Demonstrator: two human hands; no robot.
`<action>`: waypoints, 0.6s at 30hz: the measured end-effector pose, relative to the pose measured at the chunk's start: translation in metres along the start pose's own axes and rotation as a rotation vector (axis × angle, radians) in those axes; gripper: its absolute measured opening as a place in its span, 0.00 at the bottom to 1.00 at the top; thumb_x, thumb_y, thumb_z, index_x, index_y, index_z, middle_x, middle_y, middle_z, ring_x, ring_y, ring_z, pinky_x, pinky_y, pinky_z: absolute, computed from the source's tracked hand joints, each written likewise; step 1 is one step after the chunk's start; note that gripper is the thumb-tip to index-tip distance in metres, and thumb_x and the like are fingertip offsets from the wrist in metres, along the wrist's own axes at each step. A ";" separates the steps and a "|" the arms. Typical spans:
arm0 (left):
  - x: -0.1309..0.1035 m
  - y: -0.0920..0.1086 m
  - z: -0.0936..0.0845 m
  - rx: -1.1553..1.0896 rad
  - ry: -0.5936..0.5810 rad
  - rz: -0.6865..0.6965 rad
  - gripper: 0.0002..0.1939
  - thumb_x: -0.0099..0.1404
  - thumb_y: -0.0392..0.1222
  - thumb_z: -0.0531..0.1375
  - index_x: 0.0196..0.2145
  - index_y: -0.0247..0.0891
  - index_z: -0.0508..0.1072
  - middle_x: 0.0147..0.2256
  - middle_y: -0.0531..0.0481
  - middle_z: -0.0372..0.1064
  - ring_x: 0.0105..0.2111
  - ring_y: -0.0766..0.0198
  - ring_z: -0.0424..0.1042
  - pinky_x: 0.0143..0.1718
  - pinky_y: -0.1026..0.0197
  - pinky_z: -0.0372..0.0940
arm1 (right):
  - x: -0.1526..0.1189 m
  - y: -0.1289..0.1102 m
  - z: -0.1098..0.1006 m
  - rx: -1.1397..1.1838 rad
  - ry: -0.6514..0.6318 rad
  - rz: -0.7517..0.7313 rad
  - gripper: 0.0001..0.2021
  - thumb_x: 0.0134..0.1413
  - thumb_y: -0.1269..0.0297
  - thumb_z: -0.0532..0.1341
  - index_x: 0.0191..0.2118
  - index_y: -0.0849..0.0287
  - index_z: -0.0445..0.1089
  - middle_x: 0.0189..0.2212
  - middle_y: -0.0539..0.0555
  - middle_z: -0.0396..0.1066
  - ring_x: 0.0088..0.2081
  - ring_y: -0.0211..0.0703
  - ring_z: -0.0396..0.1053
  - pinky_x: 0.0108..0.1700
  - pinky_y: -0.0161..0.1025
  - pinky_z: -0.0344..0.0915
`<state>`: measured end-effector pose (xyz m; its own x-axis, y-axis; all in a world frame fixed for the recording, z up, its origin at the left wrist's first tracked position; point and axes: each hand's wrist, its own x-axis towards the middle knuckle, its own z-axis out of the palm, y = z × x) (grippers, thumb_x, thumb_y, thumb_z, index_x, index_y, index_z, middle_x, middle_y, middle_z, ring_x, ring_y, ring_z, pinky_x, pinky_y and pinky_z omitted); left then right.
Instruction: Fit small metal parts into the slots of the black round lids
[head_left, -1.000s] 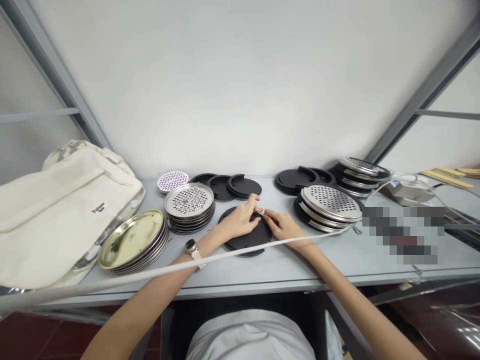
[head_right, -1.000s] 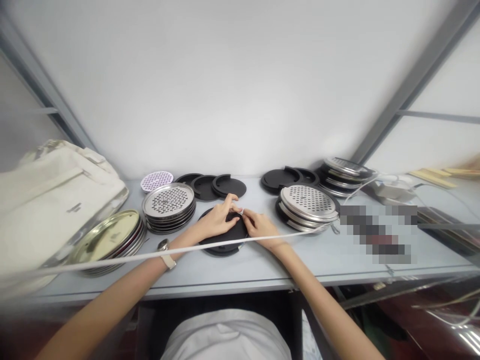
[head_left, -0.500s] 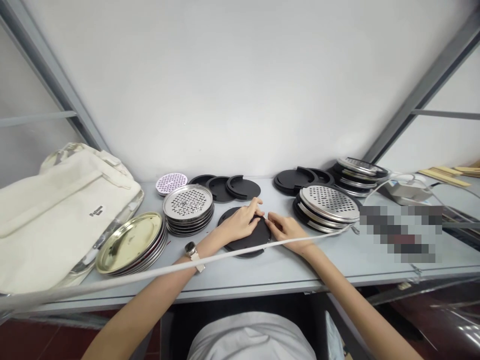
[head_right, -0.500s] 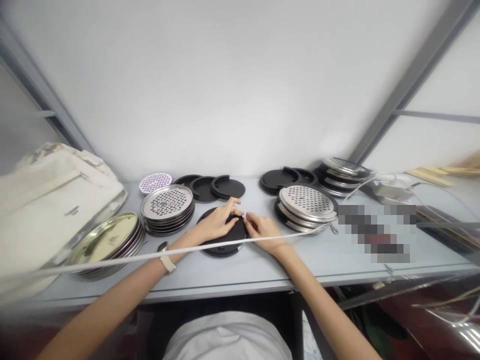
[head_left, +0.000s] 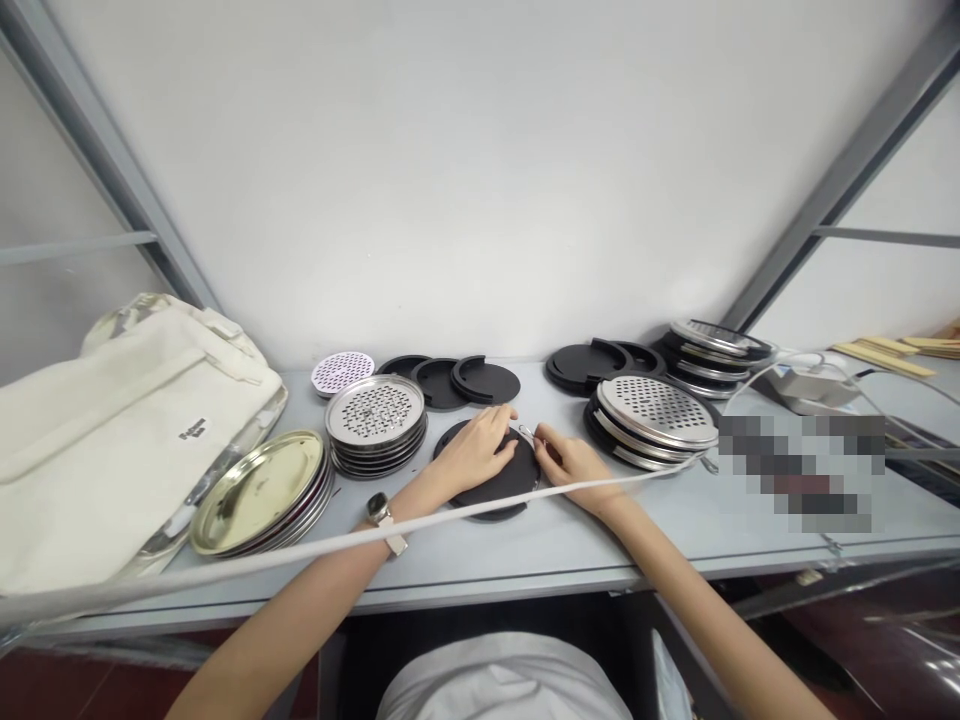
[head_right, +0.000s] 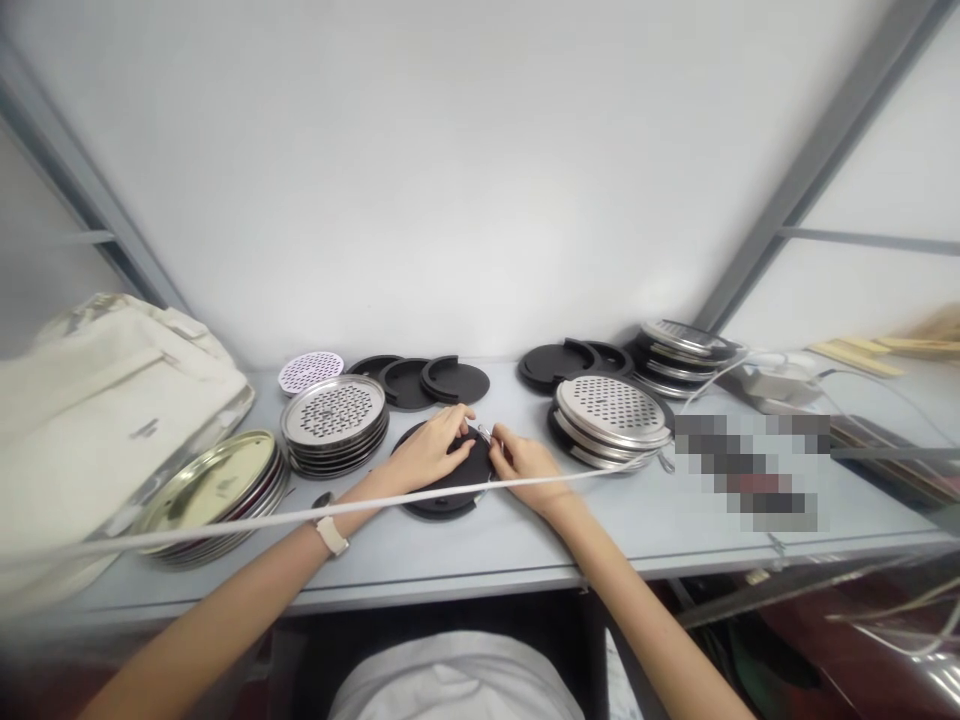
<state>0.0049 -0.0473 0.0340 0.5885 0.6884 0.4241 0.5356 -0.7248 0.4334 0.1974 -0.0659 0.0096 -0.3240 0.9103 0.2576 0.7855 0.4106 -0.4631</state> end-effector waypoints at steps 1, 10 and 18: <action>0.000 0.000 0.000 -0.009 -0.003 0.007 0.10 0.62 0.34 0.53 0.42 0.38 0.59 0.37 0.48 0.63 0.40 0.59 0.66 0.45 0.55 0.64 | 0.000 0.001 0.000 -0.006 0.005 -0.004 0.10 0.60 0.62 0.46 0.35 0.57 0.62 0.18 0.48 0.62 0.19 0.38 0.58 0.25 0.34 0.49; -0.002 0.003 -0.004 -0.044 -0.068 0.040 0.15 0.62 0.34 0.54 0.47 0.38 0.58 0.37 0.48 0.64 0.40 0.60 0.67 0.43 0.57 0.65 | 0.001 0.001 0.001 0.007 -0.011 -0.019 0.11 0.63 0.62 0.44 0.32 0.56 0.59 0.19 0.48 0.60 0.21 0.38 0.59 0.27 0.35 0.50; -0.004 0.007 -0.006 -0.010 -0.065 0.081 0.13 0.64 0.36 0.53 0.47 0.37 0.59 0.44 0.44 0.64 0.46 0.57 0.66 0.49 0.54 0.64 | 0.001 -0.003 -0.001 0.116 -0.059 -0.016 0.15 0.64 0.60 0.44 0.29 0.57 0.58 0.21 0.49 0.62 0.23 0.38 0.61 0.28 0.34 0.52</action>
<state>0.0032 -0.0553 0.0399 0.6677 0.6242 0.4056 0.4792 -0.7774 0.4075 0.1952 -0.0664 0.0124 -0.3694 0.9037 0.2167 0.7147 0.4253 -0.5553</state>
